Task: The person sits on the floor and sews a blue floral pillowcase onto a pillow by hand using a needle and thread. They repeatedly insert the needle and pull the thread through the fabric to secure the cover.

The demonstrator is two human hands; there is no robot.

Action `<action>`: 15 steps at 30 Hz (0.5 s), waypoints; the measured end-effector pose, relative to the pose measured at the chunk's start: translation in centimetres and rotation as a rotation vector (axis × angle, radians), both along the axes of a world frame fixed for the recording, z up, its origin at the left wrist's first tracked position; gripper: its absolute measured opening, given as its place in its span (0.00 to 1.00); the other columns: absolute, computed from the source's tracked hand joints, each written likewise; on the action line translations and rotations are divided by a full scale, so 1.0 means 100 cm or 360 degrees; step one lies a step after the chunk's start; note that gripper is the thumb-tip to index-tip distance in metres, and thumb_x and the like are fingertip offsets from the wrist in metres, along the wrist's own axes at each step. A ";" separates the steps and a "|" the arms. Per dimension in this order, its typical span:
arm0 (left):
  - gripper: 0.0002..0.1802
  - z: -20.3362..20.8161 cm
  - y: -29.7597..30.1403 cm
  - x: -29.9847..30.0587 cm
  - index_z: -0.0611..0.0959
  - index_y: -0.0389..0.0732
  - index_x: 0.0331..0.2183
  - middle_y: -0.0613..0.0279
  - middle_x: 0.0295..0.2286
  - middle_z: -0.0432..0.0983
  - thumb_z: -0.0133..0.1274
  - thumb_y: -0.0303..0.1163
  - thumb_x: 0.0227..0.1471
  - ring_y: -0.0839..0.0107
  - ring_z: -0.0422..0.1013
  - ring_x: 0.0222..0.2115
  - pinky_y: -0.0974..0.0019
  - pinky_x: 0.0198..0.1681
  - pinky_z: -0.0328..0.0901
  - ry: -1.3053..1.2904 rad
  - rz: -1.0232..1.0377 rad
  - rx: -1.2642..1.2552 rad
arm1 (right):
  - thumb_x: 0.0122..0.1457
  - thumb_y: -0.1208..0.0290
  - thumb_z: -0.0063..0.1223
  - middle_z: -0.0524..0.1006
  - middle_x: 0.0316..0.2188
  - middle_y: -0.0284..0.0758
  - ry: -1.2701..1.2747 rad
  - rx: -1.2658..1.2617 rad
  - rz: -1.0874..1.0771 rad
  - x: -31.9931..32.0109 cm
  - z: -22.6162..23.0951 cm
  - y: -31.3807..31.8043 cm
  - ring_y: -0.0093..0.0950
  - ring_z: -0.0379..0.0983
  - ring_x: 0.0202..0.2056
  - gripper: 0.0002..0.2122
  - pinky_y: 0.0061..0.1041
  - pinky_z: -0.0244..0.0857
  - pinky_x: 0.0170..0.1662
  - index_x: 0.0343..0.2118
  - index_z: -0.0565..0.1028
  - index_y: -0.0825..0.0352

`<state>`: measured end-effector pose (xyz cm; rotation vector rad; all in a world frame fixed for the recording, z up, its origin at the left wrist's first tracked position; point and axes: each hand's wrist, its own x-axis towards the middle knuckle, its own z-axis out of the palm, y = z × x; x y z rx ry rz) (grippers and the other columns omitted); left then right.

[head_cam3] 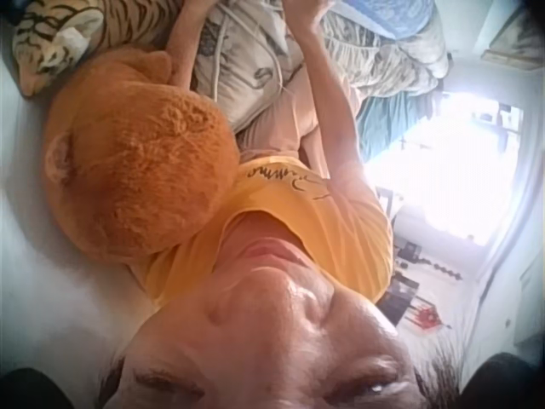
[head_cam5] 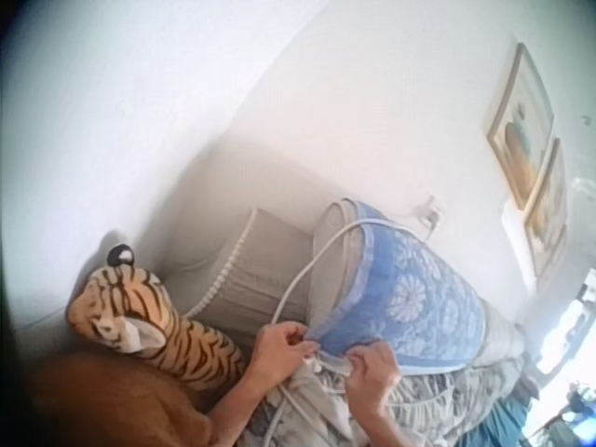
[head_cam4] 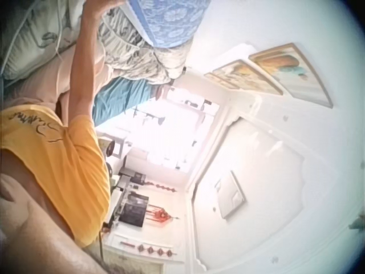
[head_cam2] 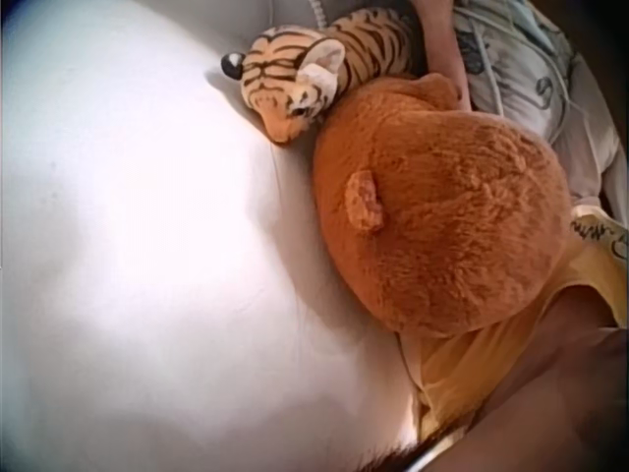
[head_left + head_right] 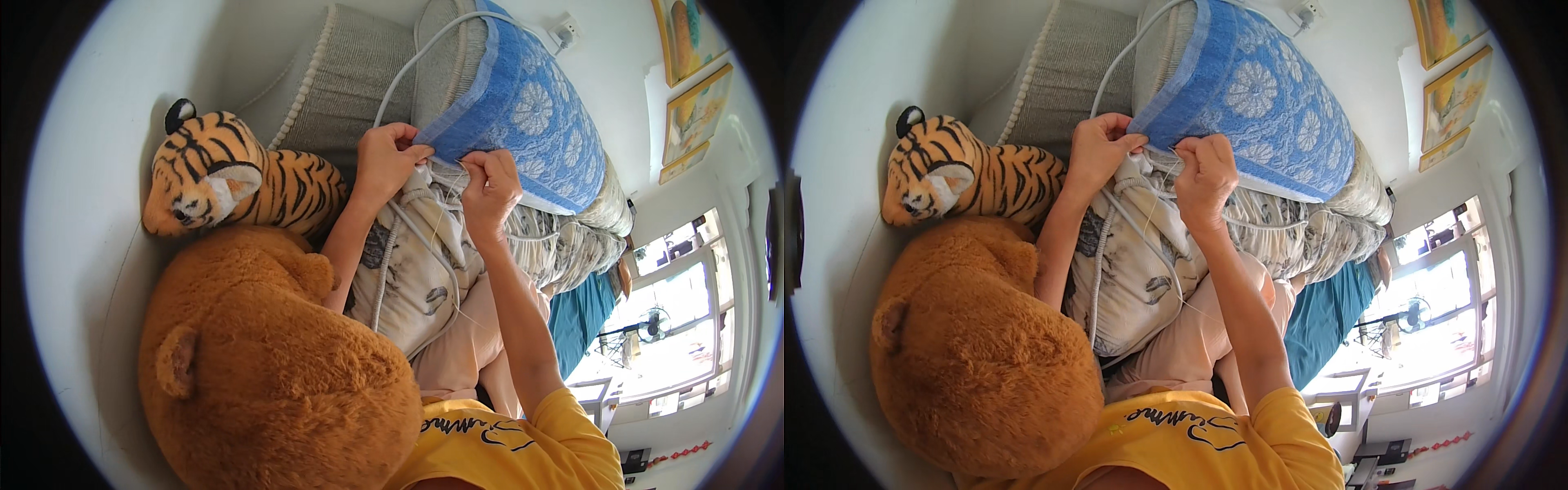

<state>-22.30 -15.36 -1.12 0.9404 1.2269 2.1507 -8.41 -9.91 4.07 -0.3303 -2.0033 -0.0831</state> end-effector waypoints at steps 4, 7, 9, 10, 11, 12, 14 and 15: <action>0.07 0.002 0.000 0.006 0.82 0.31 0.30 0.63 0.21 0.78 0.60 0.19 0.44 0.82 0.71 0.21 0.77 0.26 0.65 0.0039 0.0097 -0.0028 | 0.40 0.88 0.55 0.68 0.21 0.37 0.0018 0.0010 0.0020 -0.005 -0.001 0.004 0.35 0.67 0.25 0.06 0.29 0.60 0.28 0.21 0.75 0.69; 0.07 0.011 -0.006 0.010 0.82 0.32 0.30 0.62 0.21 0.79 0.61 0.20 0.43 0.81 0.72 0.21 0.76 0.26 0.66 0.0023 0.0188 -0.0128 | 0.40 0.87 0.54 0.68 0.21 0.37 0.0037 0.0013 0.0010 -0.011 -0.003 0.004 0.35 0.66 0.25 0.06 0.30 0.60 0.29 0.20 0.74 0.68; 0.07 0.014 -0.007 0.015 0.82 0.31 0.29 0.62 0.21 0.79 0.61 0.20 0.43 0.81 0.73 0.21 0.76 0.26 0.66 0.0000 0.0209 -0.0108 | 0.40 0.87 0.54 0.68 0.21 0.37 0.0048 0.0046 -0.0008 -0.012 -0.005 0.005 0.36 0.66 0.25 0.06 0.30 0.60 0.29 0.20 0.74 0.68; 0.07 0.015 -0.007 0.016 0.82 0.31 0.29 0.62 0.22 0.79 0.62 0.20 0.43 0.80 0.73 0.21 0.76 0.26 0.66 -0.0012 0.0219 -0.0098 | 0.40 0.86 0.55 0.68 0.22 0.37 0.0050 0.0084 -0.0016 -0.012 -0.006 0.007 0.36 0.66 0.25 0.06 0.31 0.60 0.29 0.21 0.74 0.68; 0.07 0.015 -0.007 0.017 0.82 0.31 0.29 0.62 0.22 0.79 0.62 0.20 0.43 0.80 0.73 0.21 0.76 0.26 0.67 -0.0004 0.0222 -0.0103 | 0.40 0.86 0.55 0.68 0.22 0.37 0.0051 0.0121 -0.0026 -0.012 -0.006 0.007 0.36 0.66 0.25 0.06 0.31 0.60 0.29 0.21 0.74 0.67; 0.07 0.015 -0.006 0.017 0.82 0.31 0.29 0.62 0.22 0.79 0.62 0.21 0.42 0.80 0.73 0.21 0.76 0.26 0.67 0.0004 0.0223 -0.0106 | 0.41 0.85 0.55 0.68 0.22 0.36 0.0016 0.0163 -0.0062 -0.010 -0.005 0.006 0.36 0.67 0.26 0.05 0.31 0.61 0.29 0.21 0.75 0.67; 0.08 0.014 -0.007 0.016 0.82 0.31 0.29 0.62 0.22 0.79 0.63 0.21 0.42 0.80 0.73 0.22 0.76 0.26 0.67 -0.0011 0.0206 -0.0095 | 0.42 0.83 0.57 0.69 0.23 0.36 -0.0052 0.0243 -0.0121 -0.009 -0.002 0.001 0.36 0.68 0.27 0.05 0.31 0.62 0.29 0.22 0.75 0.66; 0.08 0.012 -0.006 0.014 0.82 0.31 0.29 0.62 0.22 0.79 0.63 0.21 0.42 0.80 0.73 0.22 0.76 0.26 0.67 -0.0034 0.0179 -0.0078 | 0.43 0.82 0.57 0.70 0.23 0.35 -0.0115 0.0252 -0.0154 -0.006 0.000 -0.002 0.35 0.69 0.27 0.05 0.31 0.63 0.29 0.23 0.75 0.66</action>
